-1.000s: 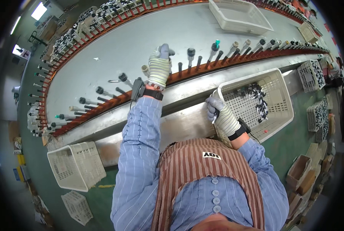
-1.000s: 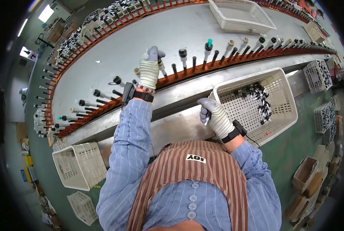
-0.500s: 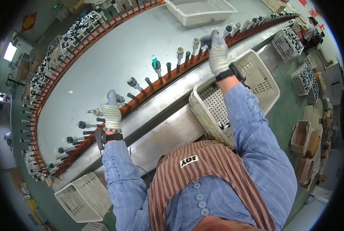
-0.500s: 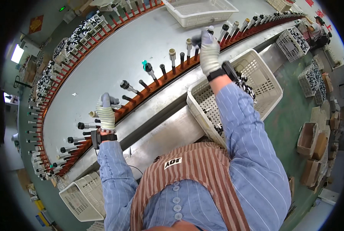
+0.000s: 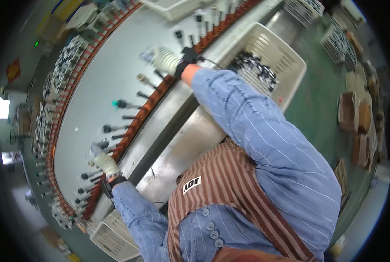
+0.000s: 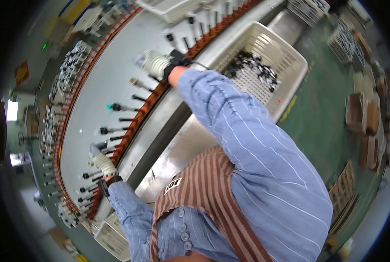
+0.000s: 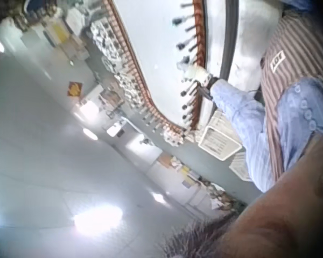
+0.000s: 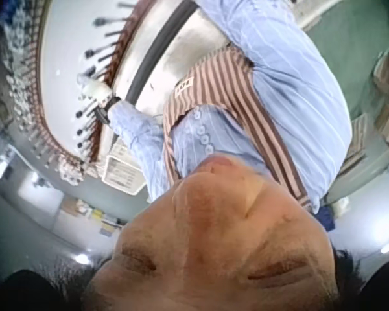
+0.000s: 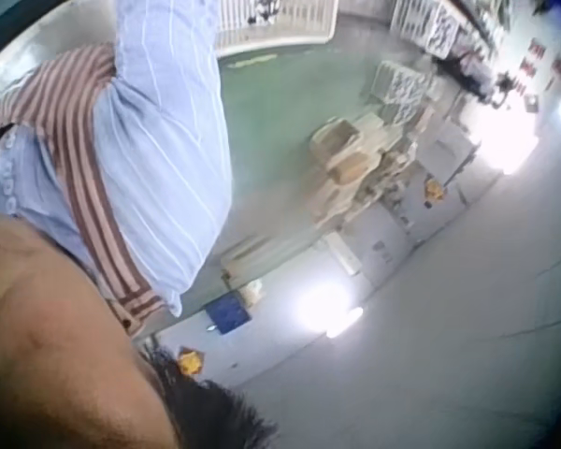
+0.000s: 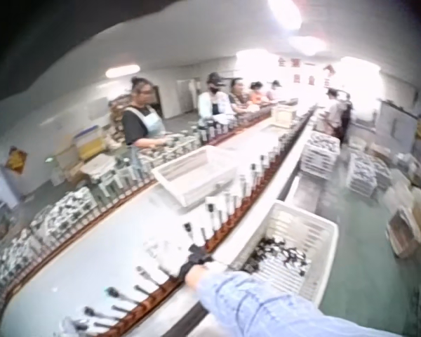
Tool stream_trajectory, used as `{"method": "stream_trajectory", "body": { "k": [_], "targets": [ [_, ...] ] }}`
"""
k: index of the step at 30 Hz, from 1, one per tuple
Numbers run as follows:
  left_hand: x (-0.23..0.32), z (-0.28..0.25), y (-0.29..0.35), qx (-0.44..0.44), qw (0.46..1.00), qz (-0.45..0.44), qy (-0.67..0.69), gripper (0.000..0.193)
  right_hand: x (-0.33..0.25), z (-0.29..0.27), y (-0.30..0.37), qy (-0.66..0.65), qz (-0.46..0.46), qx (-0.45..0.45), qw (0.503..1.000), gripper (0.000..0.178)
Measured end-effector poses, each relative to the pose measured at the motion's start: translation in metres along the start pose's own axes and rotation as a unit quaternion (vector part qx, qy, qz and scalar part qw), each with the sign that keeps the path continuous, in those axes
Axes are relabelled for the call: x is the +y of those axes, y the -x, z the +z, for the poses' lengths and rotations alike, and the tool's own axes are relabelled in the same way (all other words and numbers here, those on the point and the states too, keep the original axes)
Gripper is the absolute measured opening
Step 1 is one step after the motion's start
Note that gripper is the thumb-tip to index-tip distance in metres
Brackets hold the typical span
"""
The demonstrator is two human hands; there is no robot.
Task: Assembling small plastic components onto a circular production line conveyor.
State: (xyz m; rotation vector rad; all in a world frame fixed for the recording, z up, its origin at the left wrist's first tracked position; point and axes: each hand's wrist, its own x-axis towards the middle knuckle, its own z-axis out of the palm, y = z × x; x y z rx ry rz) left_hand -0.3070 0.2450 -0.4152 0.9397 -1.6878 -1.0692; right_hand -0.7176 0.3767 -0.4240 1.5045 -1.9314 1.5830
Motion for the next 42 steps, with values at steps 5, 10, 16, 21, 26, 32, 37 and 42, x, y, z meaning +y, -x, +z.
{"method": "stream_trajectory", "body": {
  "k": [5,10,16,21,26,32,37,42],
  "targets": [
    [-0.067,-0.052,0.062,0.29,0.902,0.183,-0.264,0.042,-0.119,-0.054,0.133,-0.076,0.113,-0.158,0.978,0.066],
    [0.006,0.022,0.132,0.178,0.956,0.197,-0.122,0.032,-0.072,-0.211,0.28,0.083,0.221,0.056,0.97,0.025],
    [0.101,0.25,0.155,-0.494,0.825,0.254,-0.101,0.025,-0.043,-0.273,0.347,0.163,0.316,0.102,0.929,0.022],
    [-0.003,0.397,0.173,-0.737,0.506,0.17,-0.415,0.03,-0.033,-0.273,0.308,0.101,0.304,0.06,0.945,0.02],
    [-0.062,0.448,0.208,-0.778,0.434,0.141,-0.432,0.034,-0.001,-0.28,0.311,0.037,0.331,0.051,0.941,0.02],
    [-0.09,0.481,0.254,-0.801,0.447,0.19,-0.35,0.035,0.014,-0.276,0.288,0.011,0.317,0.044,0.947,0.02],
    [-0.101,0.466,0.198,-0.767,0.5,0.257,-0.311,0.036,0.025,-0.26,0.289,0.114,0.232,-0.071,0.963,0.038],
    [-0.071,0.406,0.19,-0.687,0.723,0.064,-0.012,0.045,-0.022,-0.233,0.247,0.142,0.229,-0.251,0.93,0.063]
  ]
}}
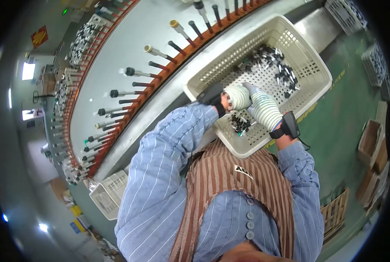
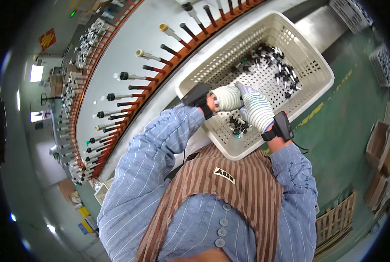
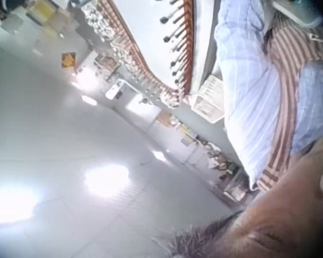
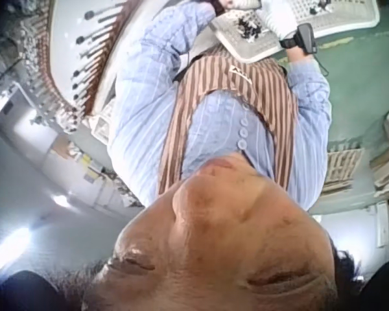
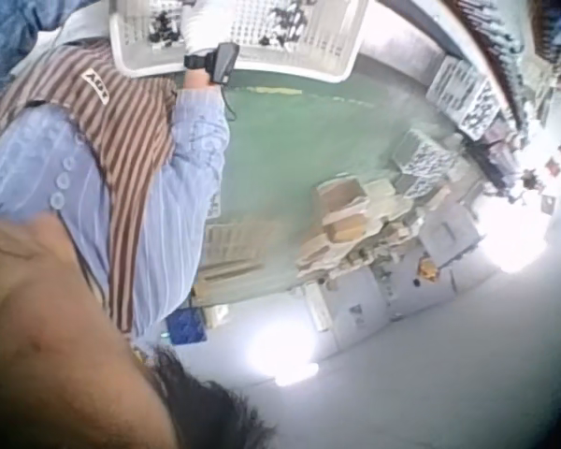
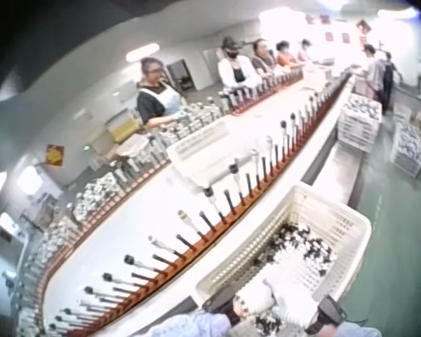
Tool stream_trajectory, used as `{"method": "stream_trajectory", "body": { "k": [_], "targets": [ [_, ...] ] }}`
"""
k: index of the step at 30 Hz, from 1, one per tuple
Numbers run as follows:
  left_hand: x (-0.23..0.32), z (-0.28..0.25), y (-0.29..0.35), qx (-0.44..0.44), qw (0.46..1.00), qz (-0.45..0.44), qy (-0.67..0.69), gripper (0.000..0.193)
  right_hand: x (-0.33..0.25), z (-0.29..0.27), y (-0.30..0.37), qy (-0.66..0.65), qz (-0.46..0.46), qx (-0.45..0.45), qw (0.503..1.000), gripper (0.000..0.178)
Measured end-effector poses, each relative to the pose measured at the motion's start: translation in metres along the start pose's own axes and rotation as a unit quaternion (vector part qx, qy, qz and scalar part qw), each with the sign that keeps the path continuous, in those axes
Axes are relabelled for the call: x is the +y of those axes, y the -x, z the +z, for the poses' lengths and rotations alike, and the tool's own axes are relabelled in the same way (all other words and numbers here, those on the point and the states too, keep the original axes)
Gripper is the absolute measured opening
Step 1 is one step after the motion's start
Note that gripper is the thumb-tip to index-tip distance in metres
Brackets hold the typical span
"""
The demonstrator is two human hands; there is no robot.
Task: Assembling small plastic components onto a circular production line conveyor.
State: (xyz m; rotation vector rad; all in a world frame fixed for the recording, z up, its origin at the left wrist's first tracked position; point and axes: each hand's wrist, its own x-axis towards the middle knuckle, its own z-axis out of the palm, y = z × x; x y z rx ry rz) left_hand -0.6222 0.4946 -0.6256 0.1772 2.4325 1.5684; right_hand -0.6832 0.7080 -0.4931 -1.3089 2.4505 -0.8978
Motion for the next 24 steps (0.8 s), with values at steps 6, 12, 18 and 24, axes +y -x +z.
{"method": "stream_trajectory", "body": {
  "k": [6,12,18,24],
  "targets": [
    [0.16,-0.043,0.091,0.047,0.975,-0.145,0.163,0.044,-0.054,0.004,-0.011,-0.029,-0.001,-0.019,0.999,0.032],
    [0.173,-0.059,0.191,0.183,0.855,0.007,0.485,0.072,-0.126,0.017,-0.012,-0.474,0.091,-0.079,0.872,0.032],
    [0.183,-0.059,0.25,0.223,0.942,-0.089,0.235,0.076,-0.182,0.04,-0.02,-0.472,0.055,-0.296,0.828,0.034],
    [0.158,-0.043,0.291,0.292,0.883,-0.101,0.353,0.072,-0.207,0.076,-0.021,-0.253,-0.16,-0.259,0.919,0.037]
  ]
}}
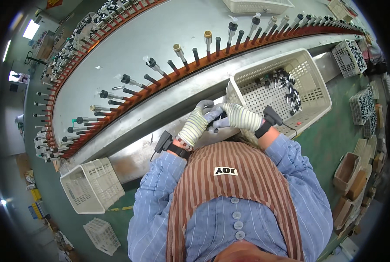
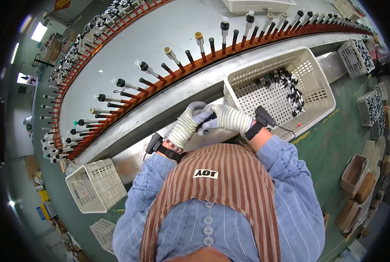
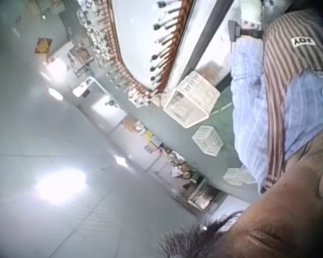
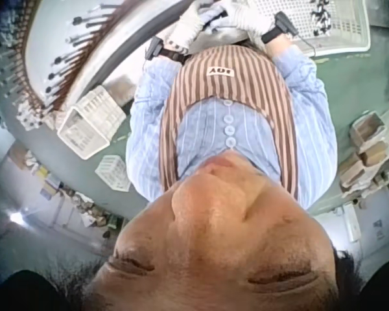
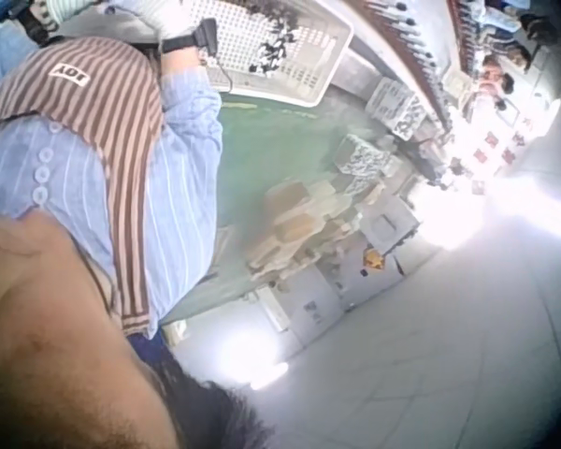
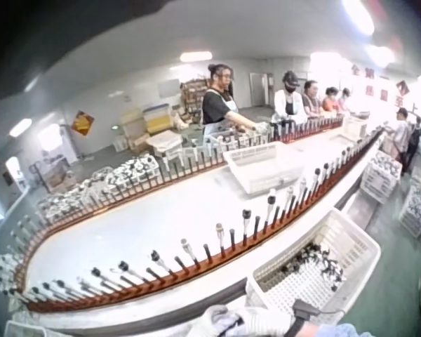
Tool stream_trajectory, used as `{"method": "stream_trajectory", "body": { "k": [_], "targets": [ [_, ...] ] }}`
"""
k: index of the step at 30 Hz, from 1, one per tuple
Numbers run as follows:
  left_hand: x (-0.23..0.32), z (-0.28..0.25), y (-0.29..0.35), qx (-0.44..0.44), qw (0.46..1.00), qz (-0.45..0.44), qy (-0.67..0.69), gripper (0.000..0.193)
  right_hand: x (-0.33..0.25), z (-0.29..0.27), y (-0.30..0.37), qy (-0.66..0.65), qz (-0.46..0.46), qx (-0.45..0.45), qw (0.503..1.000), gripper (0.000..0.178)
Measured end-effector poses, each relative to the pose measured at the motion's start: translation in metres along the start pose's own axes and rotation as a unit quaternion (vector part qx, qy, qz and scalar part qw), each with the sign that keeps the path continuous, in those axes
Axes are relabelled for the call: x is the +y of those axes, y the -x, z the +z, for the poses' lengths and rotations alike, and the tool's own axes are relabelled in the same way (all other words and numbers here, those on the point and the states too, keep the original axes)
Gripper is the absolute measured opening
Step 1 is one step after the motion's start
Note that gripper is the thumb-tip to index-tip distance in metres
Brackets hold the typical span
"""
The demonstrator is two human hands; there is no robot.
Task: Assembling small plastic components onto a circular production line conveyor.
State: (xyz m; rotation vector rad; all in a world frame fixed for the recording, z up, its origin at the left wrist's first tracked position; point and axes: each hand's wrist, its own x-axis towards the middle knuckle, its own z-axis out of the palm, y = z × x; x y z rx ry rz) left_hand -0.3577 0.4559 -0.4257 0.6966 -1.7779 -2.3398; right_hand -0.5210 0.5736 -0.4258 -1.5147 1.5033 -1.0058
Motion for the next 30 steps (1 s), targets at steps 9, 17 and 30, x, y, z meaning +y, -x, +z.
{"method": "stream_trajectory", "body": {
  "k": [9,17,30],
  "targets": [
    [0.008,-0.011,0.022,-0.003,0.937,0.287,-0.198,0.059,-0.032,0.01,-0.023,-0.279,0.136,0.034,0.95,0.026],
    [0.122,-0.065,-0.025,0.316,0.831,0.454,-0.053,0.037,-0.063,0.007,-0.023,-0.392,0.078,0.212,0.892,0.024],
    [0.117,-0.188,0.007,0.323,0.84,0.347,-0.264,0.041,-0.086,-0.025,-0.021,-0.302,-0.028,0.387,0.871,0.023]
  ]
}}
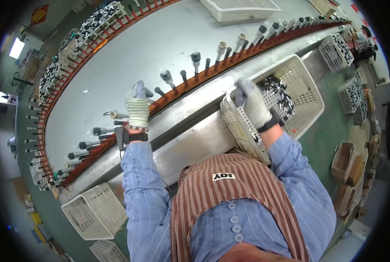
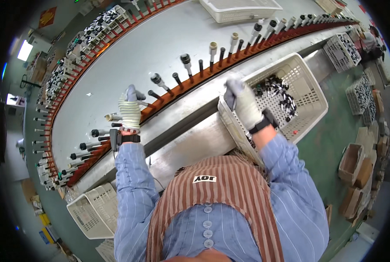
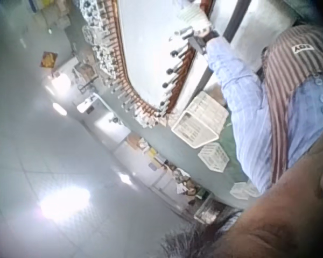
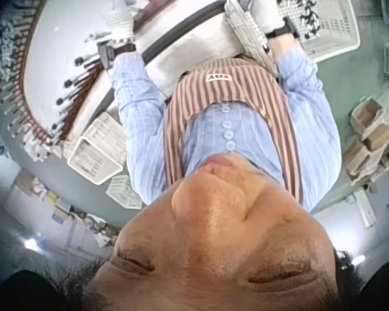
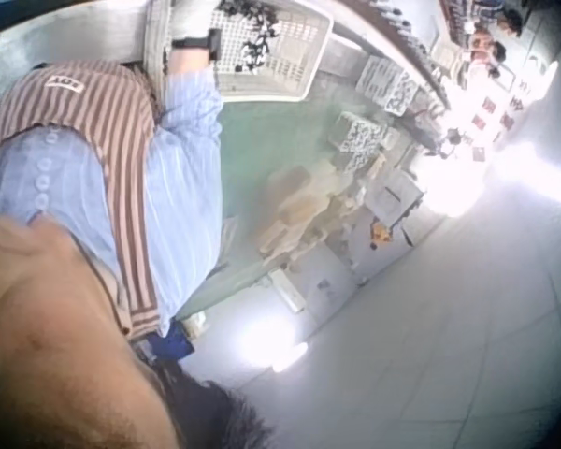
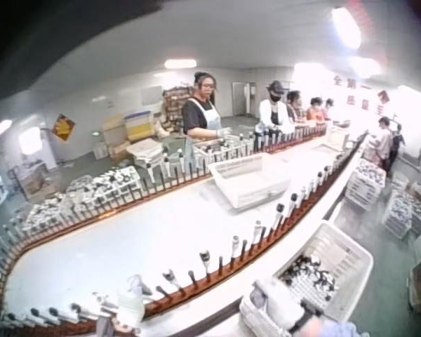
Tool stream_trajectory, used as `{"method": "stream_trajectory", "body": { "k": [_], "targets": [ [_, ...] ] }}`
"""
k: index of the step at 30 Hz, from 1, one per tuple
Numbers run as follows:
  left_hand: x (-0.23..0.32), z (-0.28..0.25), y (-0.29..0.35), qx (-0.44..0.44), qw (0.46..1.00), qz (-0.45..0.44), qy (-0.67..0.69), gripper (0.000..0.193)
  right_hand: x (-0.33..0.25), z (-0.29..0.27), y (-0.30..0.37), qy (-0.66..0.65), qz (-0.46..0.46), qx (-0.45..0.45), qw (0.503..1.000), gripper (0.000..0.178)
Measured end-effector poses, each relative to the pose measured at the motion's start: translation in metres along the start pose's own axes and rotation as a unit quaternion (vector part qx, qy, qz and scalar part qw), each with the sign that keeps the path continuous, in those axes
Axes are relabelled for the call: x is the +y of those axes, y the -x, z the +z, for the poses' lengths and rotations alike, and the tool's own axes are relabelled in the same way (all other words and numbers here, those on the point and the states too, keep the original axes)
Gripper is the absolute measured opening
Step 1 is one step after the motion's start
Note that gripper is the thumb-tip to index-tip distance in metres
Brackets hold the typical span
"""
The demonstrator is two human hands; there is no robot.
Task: Assembling small plastic components onto a circular production line conveyor.
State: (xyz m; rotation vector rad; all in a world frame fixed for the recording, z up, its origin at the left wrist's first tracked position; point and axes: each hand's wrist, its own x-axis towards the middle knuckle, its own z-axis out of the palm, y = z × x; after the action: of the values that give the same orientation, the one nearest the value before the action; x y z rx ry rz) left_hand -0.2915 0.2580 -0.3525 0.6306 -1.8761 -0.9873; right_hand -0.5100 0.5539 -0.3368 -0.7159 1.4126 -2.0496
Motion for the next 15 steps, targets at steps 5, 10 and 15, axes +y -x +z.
{"method": "stream_trajectory", "body": {
  "k": [5,10,15],
  "targets": [
    [-0.003,-0.022,0.017,0.081,0.996,-0.002,0.027,0.047,-0.051,0.02,-0.096,-0.032,-0.16,0.168,0.972,0.03],
    [-0.015,-0.043,0.021,0.152,0.987,-0.037,-0.037,0.054,-0.04,0.023,-0.176,0.157,-0.341,0.136,0.917,0.042],
    [-0.017,-0.085,0.043,0.198,0.977,-0.073,0.026,0.05,0.005,0.063,-0.158,0.363,-0.27,0.05,0.891,0.039]
  ]
}}
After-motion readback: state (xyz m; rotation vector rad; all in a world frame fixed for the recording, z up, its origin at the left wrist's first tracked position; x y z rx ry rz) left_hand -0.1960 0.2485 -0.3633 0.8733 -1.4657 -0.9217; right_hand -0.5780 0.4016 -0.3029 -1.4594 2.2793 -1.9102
